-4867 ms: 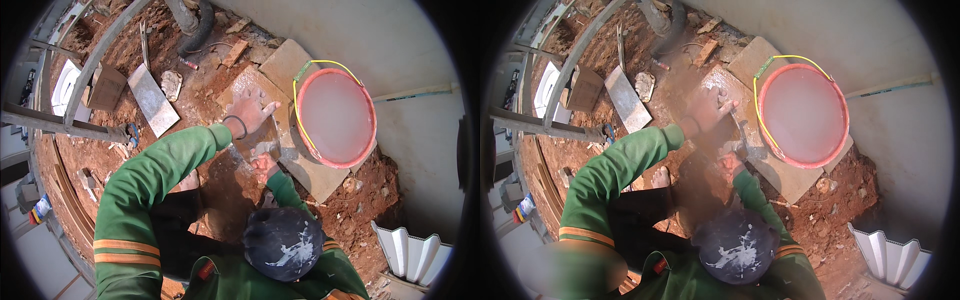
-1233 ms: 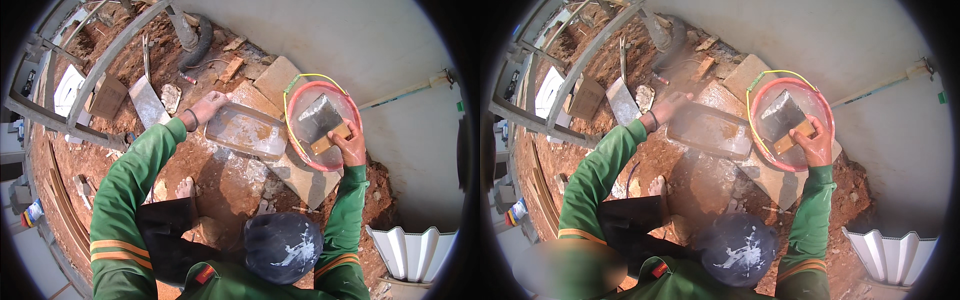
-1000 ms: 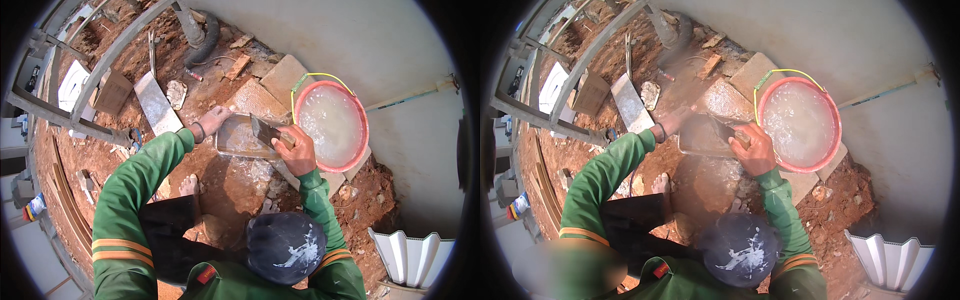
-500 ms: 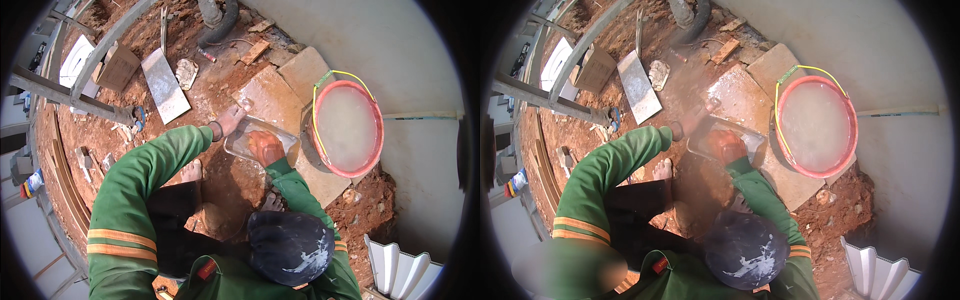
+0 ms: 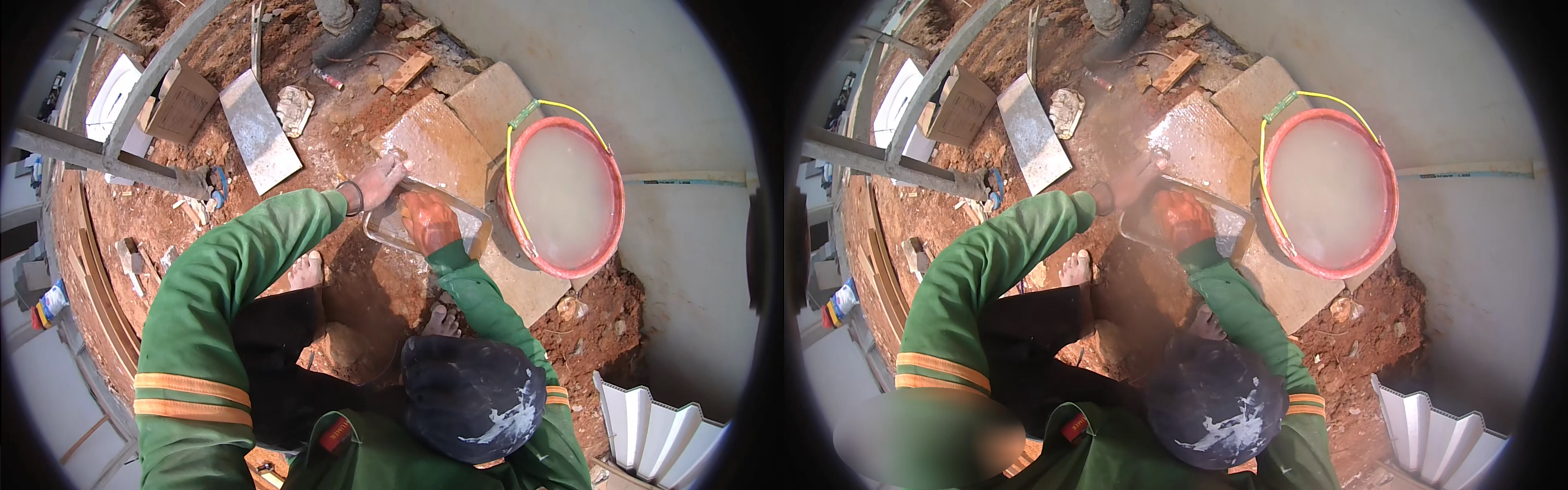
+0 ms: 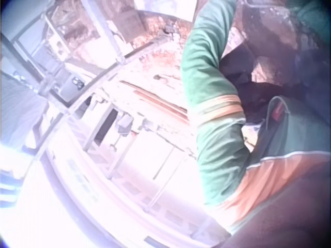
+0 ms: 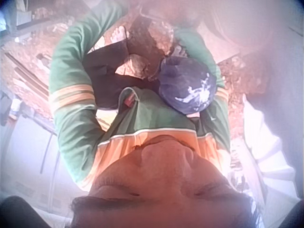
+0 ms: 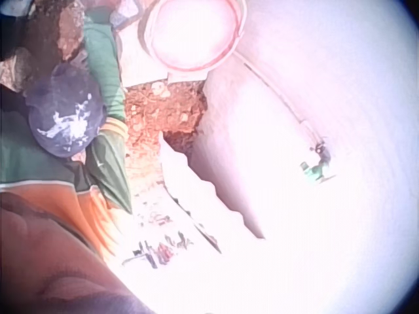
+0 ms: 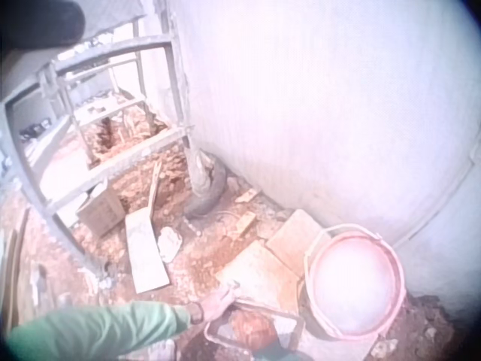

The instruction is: The person walks through a construction site carrying a rectangular plastic container and a trowel. They squat near a red bucket of water, rinse the container, and scrub it with the trowel. The person then refills the container with water from a wall tap.

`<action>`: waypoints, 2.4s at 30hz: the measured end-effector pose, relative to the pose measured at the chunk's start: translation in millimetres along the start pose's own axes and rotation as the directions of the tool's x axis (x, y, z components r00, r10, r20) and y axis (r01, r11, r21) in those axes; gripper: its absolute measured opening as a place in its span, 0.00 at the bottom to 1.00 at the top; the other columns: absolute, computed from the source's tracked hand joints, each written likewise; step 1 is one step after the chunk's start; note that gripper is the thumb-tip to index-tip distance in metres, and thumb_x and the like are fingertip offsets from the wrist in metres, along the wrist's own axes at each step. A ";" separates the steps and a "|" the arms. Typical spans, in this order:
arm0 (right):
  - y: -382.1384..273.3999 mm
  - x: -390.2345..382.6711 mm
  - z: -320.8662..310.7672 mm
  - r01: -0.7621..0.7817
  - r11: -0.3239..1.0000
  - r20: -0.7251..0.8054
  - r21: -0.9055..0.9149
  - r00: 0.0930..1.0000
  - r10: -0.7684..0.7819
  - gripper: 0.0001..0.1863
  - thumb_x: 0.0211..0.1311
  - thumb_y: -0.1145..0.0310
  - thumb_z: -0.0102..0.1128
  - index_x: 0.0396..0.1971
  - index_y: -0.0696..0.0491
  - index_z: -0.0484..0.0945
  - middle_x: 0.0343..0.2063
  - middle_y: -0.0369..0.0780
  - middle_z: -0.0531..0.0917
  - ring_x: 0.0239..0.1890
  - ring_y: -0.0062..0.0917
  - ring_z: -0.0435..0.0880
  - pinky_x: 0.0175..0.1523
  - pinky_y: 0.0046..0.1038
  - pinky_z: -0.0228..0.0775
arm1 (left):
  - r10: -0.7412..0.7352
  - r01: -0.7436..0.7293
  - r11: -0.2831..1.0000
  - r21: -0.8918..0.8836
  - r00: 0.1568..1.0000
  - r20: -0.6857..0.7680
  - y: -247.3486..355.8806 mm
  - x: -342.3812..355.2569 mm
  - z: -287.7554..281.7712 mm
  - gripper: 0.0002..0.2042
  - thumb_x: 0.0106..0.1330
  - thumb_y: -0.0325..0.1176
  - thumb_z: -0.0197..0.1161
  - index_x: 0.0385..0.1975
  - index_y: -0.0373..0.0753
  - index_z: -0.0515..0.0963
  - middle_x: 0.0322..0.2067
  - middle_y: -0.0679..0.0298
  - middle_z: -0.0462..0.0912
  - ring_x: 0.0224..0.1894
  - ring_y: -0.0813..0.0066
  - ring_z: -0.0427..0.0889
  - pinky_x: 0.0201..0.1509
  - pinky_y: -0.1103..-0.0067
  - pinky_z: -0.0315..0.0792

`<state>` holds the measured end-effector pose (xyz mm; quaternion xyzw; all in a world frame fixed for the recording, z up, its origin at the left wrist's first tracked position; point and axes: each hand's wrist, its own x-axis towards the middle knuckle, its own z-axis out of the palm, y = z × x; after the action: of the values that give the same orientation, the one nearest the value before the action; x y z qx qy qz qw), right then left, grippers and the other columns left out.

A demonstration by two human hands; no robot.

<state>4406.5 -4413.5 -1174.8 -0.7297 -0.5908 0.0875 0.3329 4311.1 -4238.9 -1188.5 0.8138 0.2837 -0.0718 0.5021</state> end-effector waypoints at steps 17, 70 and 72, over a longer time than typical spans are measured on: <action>-5.4 11.7 -37.4 -0.172 0.985 0.229 -0.013 0.958 0.170 0.11 0.55 0.66 0.60 0.36 0.52 0.74 0.30 0.45 0.81 0.37 0.44 0.80 0.38 0.46 0.72 | 0.127 -0.140 0.982 0.124 0.986 0.106 -11.4 -2.6 10.6 0.33 0.74 0.59 0.36 0.62 0.32 0.63 0.58 0.41 0.66 0.61 0.48 0.68 0.66 0.66 0.61; 3.6 -39.7 -65.2 -0.235 0.972 0.385 0.020 0.899 0.210 0.15 0.51 0.68 0.61 0.40 0.52 0.74 0.26 0.50 0.80 0.34 0.48 0.81 0.39 0.46 0.73 | 0.119 -0.152 0.969 0.197 0.979 0.168 30.6 3.9 18.5 0.33 0.72 0.60 0.41 0.59 0.33 0.66 0.55 0.44 0.71 0.60 0.47 0.69 0.65 0.64 0.61; 0.5 -45.5 -51.3 -0.175 0.984 0.428 0.033 0.892 0.144 0.15 0.52 0.68 0.61 0.40 0.52 0.74 0.26 0.50 0.80 0.34 0.48 0.81 0.38 0.46 0.72 | 0.107 -0.116 0.988 0.100 0.991 0.085 28.0 0.9 22.6 0.32 0.72 0.60 0.40 0.54 0.32 0.69 0.48 0.45 0.72 0.54 0.47 0.71 0.63 0.63 0.62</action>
<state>4420.6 -4475.0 -1148.0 -0.7270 -0.5836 0.2916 0.2141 4330.6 -4267.3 -1178.2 0.8501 0.2134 -0.0908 0.4727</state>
